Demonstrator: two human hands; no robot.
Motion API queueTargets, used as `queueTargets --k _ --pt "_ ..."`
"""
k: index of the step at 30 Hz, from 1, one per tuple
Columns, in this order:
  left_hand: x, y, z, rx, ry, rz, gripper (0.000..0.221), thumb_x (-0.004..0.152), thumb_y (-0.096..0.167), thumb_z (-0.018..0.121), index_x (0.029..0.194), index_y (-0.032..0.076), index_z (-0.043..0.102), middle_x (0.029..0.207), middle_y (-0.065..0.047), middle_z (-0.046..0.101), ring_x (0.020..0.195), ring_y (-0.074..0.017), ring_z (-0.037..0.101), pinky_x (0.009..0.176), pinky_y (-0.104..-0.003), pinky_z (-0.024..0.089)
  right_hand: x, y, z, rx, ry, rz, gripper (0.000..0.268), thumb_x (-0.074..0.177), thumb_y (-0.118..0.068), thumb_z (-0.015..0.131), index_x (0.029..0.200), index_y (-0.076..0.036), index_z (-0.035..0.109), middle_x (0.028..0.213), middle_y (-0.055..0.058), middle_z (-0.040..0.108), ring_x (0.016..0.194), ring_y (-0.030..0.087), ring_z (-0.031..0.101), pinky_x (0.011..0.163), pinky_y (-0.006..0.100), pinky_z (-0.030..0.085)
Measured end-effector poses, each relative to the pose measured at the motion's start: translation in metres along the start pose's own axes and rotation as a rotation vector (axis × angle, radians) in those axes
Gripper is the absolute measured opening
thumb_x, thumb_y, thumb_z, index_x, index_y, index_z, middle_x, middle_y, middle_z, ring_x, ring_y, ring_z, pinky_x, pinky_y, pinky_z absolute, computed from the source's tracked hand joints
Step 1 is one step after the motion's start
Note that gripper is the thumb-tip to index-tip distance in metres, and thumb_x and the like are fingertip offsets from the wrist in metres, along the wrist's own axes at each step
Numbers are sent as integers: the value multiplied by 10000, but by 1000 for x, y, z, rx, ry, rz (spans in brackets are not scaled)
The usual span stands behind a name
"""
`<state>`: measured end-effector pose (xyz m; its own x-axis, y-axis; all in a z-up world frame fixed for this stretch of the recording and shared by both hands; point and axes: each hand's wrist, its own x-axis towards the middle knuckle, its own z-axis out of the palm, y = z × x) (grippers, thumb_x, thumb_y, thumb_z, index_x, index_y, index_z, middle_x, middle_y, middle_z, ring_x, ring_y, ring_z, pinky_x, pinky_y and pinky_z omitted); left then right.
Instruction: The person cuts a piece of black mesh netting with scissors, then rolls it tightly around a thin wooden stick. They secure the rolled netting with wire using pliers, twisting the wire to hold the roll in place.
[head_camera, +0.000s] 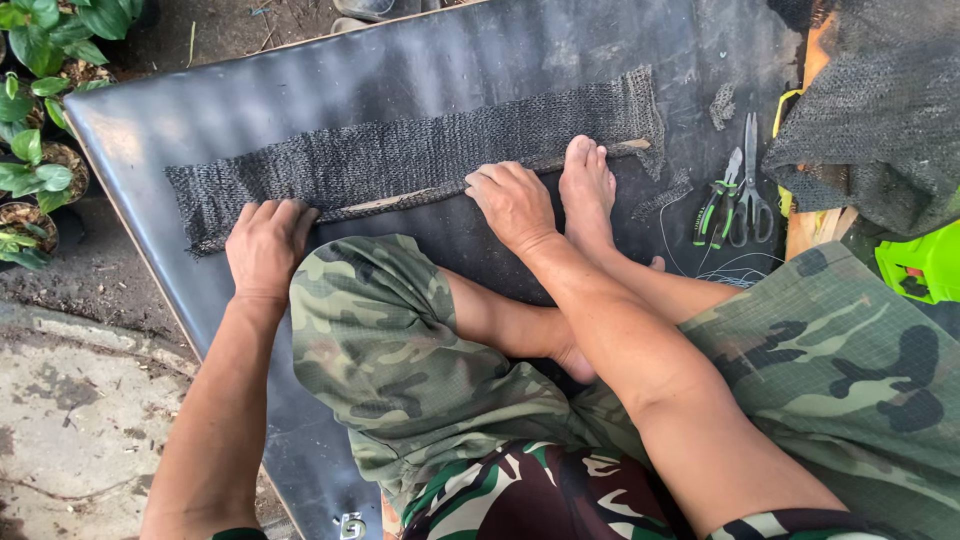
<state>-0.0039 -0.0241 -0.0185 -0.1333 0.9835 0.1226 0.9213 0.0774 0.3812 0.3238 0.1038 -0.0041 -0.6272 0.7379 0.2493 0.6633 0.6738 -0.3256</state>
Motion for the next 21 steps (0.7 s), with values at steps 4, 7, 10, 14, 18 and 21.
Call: queueTargets --k 4,7,10,14,18,21 --pt "-10 1 1 25 70 113 185 967 268 807 1029 110 733 1015 -52 696 891 -267 608 818 -379 516 -1 1 -3 11 4 18 185 888 -186 765 1058 -123 728 1082 4 697 1015 223 656 895 374 545" --pt "-16 -4 -1 -26 127 139 310 891 317 812 1104 101 748 1082 -91 664 964 -290 602 834 -370 517 1 -1 -2 9 -3 14 174 885 -185 772 1045 -124 740 1050 10 695 997 235 655 863 384 535" --pt "-18 -9 3 -1 95 137 227 965 274 799 1113 108 756 1117 -54 668 983 -274 600 863 -377 515 2 -1 -1 -36 -3 -20 182 884 -197 777 1049 -130 739 1042 11 686 993 229 654 872 378 541" --pt "-19 -13 9 99 71 199 249 978 279 768 1147 100 735 1128 -60 669 999 -272 597 881 -387 505 -1 3 -2 -62 4 -90 200 889 -195 785 1069 -120 735 1050 0 687 1001 217 658 846 380 534" --pt "-18 -17 10 126 46 224 254 986 282 741 1153 95 701 1140 -75 666 1017 -281 595 890 -390 502 3 11 -3 -67 -2 -176 256 859 -209 790 1087 -109 728 1048 11 686 995 218 658 816 380 538" --pt "-17 -16 9 111 31 210 245 992 284 731 1144 95 692 1115 -77 657 1009 -282 589 896 -391 503 5 16 -4 -78 -33 -220 279 858 -219 787 1108 -116 721 1043 3 681 980 206 656 802 367 548"
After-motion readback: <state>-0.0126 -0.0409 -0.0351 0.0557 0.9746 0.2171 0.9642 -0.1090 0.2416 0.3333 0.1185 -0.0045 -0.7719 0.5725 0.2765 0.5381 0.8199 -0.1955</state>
